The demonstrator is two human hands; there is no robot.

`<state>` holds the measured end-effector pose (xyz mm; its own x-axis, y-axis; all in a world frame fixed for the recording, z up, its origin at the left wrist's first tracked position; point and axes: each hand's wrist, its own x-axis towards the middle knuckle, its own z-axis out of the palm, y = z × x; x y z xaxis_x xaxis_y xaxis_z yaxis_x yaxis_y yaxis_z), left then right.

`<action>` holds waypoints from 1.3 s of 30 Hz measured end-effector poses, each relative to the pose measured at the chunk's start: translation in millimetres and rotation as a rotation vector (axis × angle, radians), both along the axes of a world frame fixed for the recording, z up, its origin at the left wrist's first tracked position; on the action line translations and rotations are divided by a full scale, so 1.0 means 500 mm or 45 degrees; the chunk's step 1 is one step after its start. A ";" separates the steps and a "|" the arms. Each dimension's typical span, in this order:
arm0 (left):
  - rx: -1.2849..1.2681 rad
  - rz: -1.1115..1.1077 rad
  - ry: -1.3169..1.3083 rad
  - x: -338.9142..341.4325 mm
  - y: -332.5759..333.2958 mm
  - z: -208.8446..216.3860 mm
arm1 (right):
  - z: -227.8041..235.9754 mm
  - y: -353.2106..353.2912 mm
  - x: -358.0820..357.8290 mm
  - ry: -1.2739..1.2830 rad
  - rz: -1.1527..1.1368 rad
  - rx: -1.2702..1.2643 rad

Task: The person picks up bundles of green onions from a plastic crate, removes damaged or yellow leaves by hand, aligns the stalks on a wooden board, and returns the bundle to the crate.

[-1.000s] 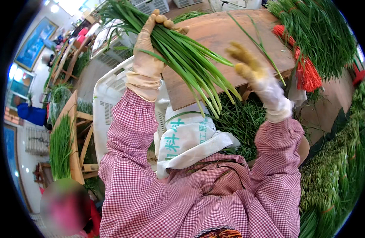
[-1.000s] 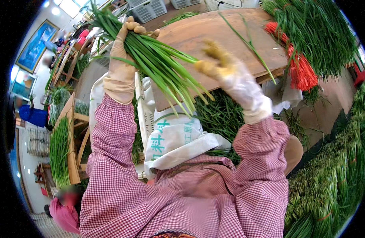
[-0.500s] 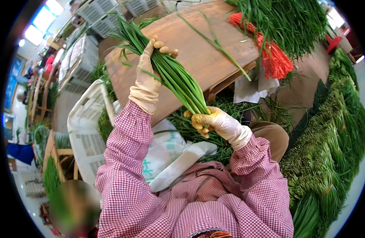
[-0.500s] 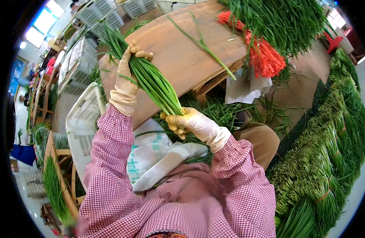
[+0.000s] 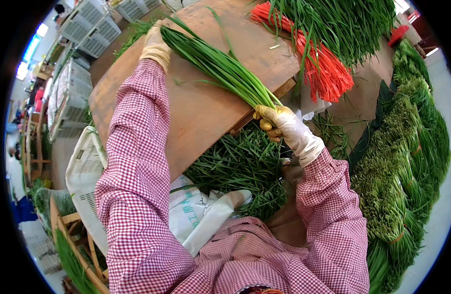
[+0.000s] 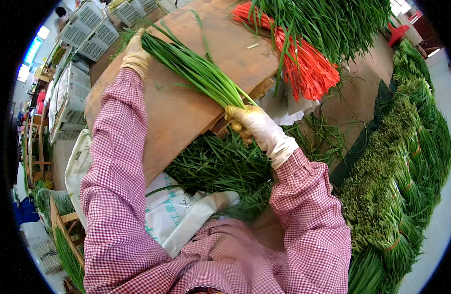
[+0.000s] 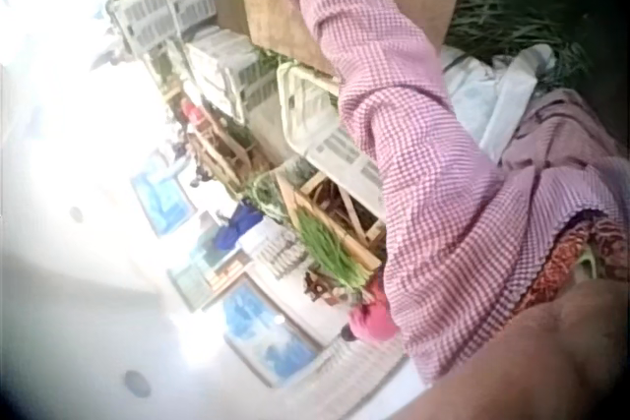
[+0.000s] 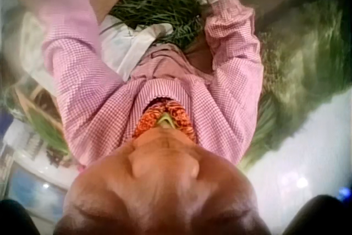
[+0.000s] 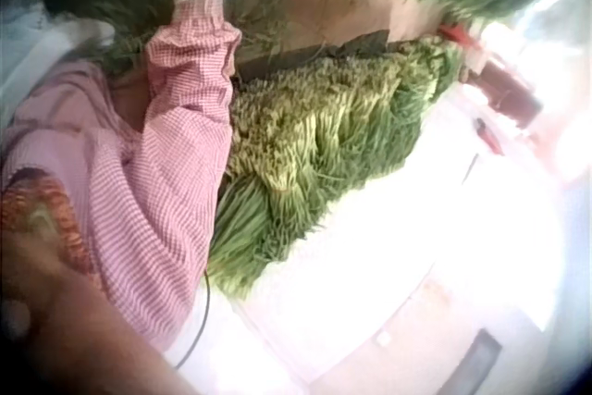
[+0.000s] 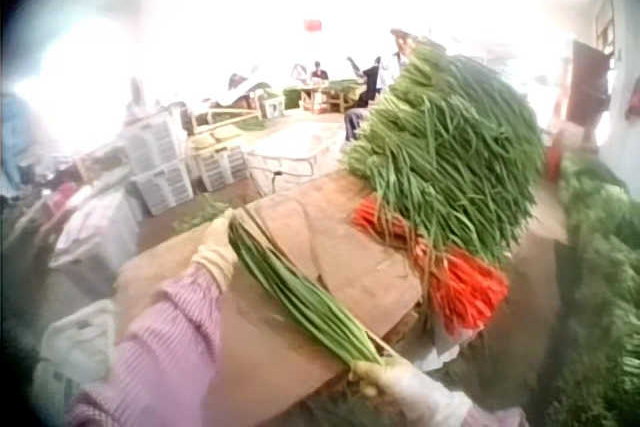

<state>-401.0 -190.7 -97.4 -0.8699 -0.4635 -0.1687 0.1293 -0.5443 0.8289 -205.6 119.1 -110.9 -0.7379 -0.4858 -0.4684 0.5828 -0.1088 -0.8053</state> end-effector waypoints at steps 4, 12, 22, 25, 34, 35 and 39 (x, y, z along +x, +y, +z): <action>-0.874 0.484 0.194 0.001 -0.027 -0.010 | 0.013 -0.003 -0.005 -0.031 -0.019 0.037; -2.034 -0.768 1.005 0.256 0.287 0.007 | 0.017 0.011 0.002 0.180 -0.040 0.228; -2.318 -0.856 0.923 0.269 0.280 -0.030 | -0.028 0.114 0.031 0.633 -0.454 0.751; -2.348 -0.863 0.944 0.274 0.266 -0.030 | -0.034 0.054 0.027 0.364 -0.297 0.302; -2.300 -0.851 1.077 0.248 0.282 -0.024 | -0.009 -0.016 -0.003 0.519 -0.207 0.609; -2.295 -0.924 1.022 0.246 0.281 -0.025 | -0.009 -0.020 -0.001 0.552 -0.187 0.673; -2.267 -0.864 1.021 0.248 0.278 -0.042 | -0.005 -0.027 0.009 0.638 -0.128 0.863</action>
